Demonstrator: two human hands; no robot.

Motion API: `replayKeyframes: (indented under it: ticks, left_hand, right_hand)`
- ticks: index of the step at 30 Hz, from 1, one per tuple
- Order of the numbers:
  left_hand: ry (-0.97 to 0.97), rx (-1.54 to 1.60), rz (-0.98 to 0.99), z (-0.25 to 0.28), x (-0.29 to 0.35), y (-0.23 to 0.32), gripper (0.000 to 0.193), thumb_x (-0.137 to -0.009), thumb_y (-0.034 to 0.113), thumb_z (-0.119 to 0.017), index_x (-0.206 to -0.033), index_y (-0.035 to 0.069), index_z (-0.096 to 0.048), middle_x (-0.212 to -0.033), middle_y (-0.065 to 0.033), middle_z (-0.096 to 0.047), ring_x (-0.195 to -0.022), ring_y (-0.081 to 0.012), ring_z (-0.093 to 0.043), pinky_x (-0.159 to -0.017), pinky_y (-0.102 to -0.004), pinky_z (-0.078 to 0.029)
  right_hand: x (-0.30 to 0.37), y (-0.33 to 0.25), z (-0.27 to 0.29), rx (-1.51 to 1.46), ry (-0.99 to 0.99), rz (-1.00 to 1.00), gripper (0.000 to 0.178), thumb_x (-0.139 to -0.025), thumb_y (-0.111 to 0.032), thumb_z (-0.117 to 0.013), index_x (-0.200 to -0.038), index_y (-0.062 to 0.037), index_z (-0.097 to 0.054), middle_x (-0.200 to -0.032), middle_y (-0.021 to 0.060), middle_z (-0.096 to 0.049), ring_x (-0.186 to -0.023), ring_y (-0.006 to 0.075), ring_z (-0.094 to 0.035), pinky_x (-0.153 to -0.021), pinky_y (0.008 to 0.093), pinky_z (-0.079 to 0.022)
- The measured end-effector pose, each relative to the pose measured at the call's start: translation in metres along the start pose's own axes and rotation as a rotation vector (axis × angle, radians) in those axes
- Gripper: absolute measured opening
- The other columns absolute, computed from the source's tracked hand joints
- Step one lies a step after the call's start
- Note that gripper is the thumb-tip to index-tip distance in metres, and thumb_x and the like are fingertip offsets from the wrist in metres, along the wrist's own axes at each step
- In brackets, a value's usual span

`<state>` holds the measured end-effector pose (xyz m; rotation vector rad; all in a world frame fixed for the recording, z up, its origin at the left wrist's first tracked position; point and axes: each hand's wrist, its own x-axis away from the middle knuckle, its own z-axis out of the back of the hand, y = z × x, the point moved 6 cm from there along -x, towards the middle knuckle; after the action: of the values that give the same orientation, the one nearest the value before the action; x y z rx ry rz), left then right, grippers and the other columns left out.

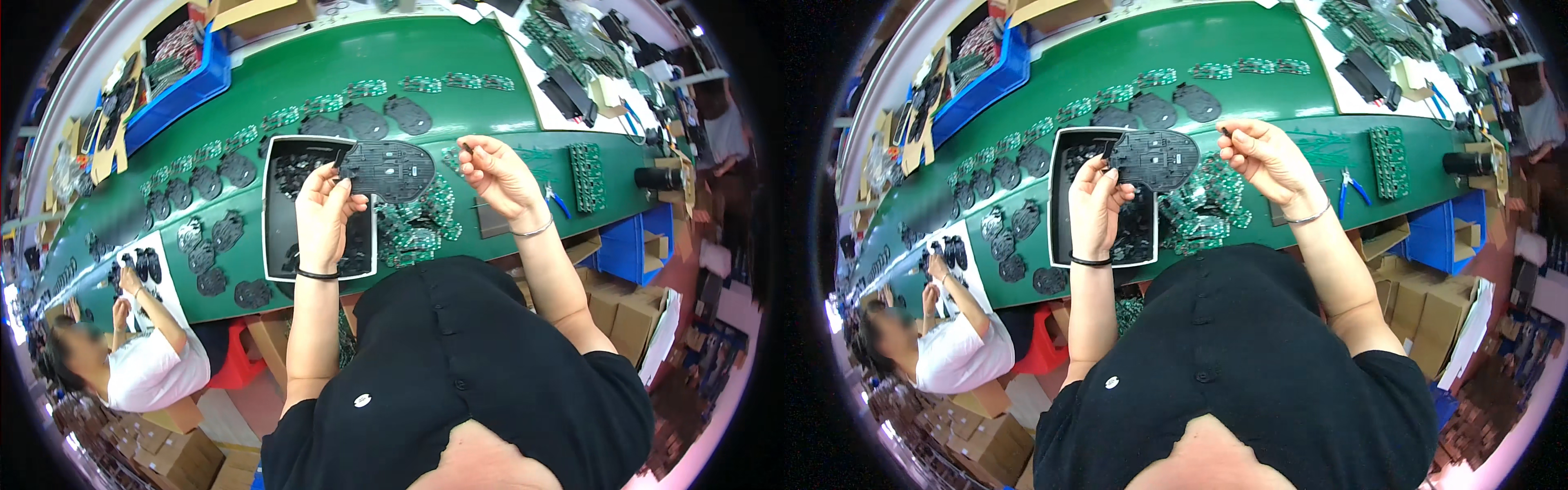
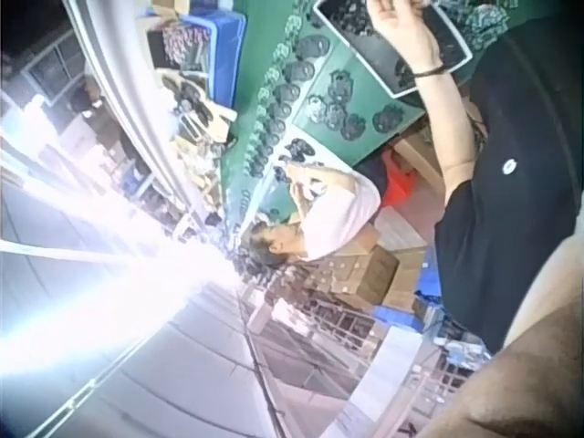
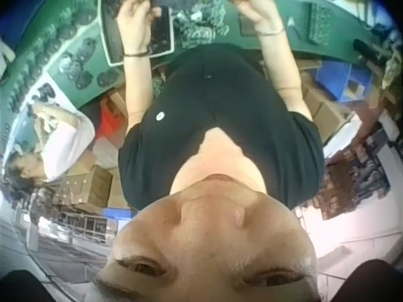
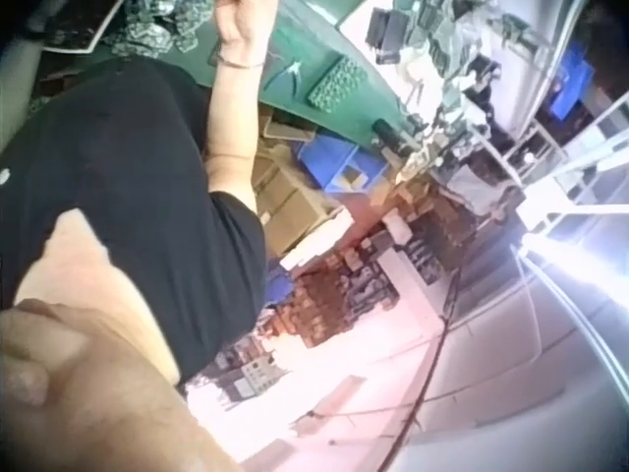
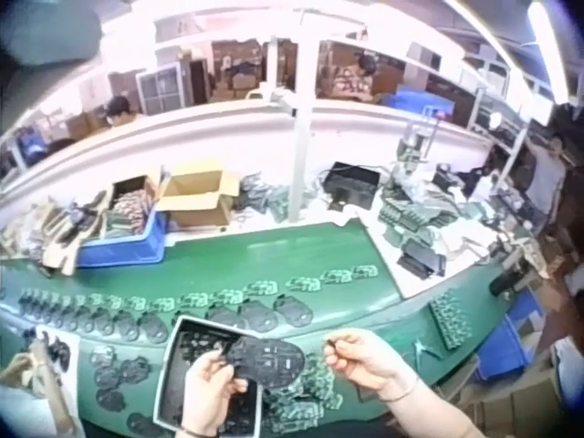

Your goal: The person assembles computer mice by combining PCB boards and plastic components into mouse housings, taking parts from storage bins and using wire cutters to trim excess material.

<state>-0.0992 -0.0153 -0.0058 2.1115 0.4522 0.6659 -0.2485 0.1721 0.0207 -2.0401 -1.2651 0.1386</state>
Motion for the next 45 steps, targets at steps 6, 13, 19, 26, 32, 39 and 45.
replayKeyframes:
  ticks: [6,13,19,26,32,39,45]
  left_hand:
    - [-0.041,-0.054,0.007,-0.034,-0.005,-0.008,0.024,-0.086,0.000,-0.052,-0.109,-0.002,-0.048,-0.084,-0.0068,-0.056,-0.063,-0.0130,-0.060,-0.056,-0.0230,-0.051]
    - [-0.065,-0.144,-0.030,-0.060,-0.002,-0.020,0.031,-0.085,0.000,-0.053,-0.114,-0.004,-0.045,-0.086,-0.0089,-0.056,-0.062,-0.0132,-0.060,-0.056,-0.0234,-0.051]
    - [-0.087,-0.221,-0.057,-0.079,0.006,-0.025,0.028,-0.085,-0.002,-0.053,-0.112,-0.004,-0.046,-0.088,-0.0096,-0.057,-0.064,-0.0131,-0.061,-0.058,-0.0236,-0.052]
    - [-0.107,-0.210,-0.090,-0.084,0.011,-0.030,0.031,-0.085,-0.003,-0.052,-0.114,-0.004,-0.043,-0.089,-0.0093,-0.055,-0.068,-0.0136,-0.061,-0.061,-0.0232,-0.052]
    - [-0.119,-0.228,-0.099,-0.080,0.009,-0.039,0.033,-0.085,-0.003,-0.052,-0.116,-0.004,-0.042,-0.089,-0.0077,-0.054,-0.068,-0.0129,-0.060,-0.061,-0.0235,-0.052]
    - [-0.112,-0.245,-0.034,-0.079,-0.004,-0.046,0.032,-0.085,-0.001,-0.053,-0.116,-0.003,-0.044,-0.089,-0.0080,-0.056,-0.066,-0.0137,-0.061,-0.060,-0.0242,-0.052]
    - [-0.100,-0.221,0.009,-0.074,-0.022,-0.065,0.031,-0.085,-0.001,-0.053,-0.115,-0.003,-0.044,-0.087,-0.0071,-0.054,-0.065,-0.0147,-0.061,-0.059,-0.0249,-0.052]
  right_hand:
    - [0.019,-0.018,0.015,-0.129,0.003,0.006,0.022,-0.084,-0.007,-0.060,-0.105,0.0009,-0.057,-0.088,0.0087,-0.063,-0.074,0.0129,-0.061,-0.061,0.0192,-0.050]
    - [0.029,-0.054,0.009,0.740,0.214,0.210,0.012,-0.078,-0.004,-0.064,-0.088,0.0013,-0.064,-0.077,0.0095,-0.066,-0.073,0.0136,-0.063,-0.059,0.0215,-0.048]
    - [0.018,-0.054,-0.036,1.424,0.196,0.525,0.007,-0.075,-0.001,-0.064,-0.082,-0.0014,-0.066,-0.077,0.0064,-0.064,-0.073,0.0153,-0.060,-0.067,0.0256,-0.046]
    - [0.002,-0.044,-0.009,1.417,0.271,0.522,0.015,-0.070,-0.008,-0.070,-0.083,-0.0041,-0.065,-0.075,0.0021,-0.057,-0.075,0.0108,-0.051,-0.066,0.0249,-0.041]
    - [-0.012,-0.026,0.019,1.048,0.187,0.075,0.019,-0.071,-0.012,-0.071,-0.086,-0.0011,-0.064,-0.073,-0.0002,-0.058,-0.067,0.0060,-0.051,-0.060,0.0206,-0.041]
    - [-0.016,-0.034,0.023,1.091,0.133,-0.033,0.032,-0.067,-0.017,-0.075,-0.091,0.0012,-0.065,-0.075,0.0041,-0.060,-0.071,0.0136,-0.055,-0.066,0.0256,-0.045]
    - [-0.003,-0.024,-0.009,1.921,-0.011,0.334,0.084,-0.053,-0.037,-0.079,-0.122,-0.0049,-0.045,-0.114,0.0124,-0.045,-0.111,0.0299,-0.040,-0.093,0.0430,-0.030]
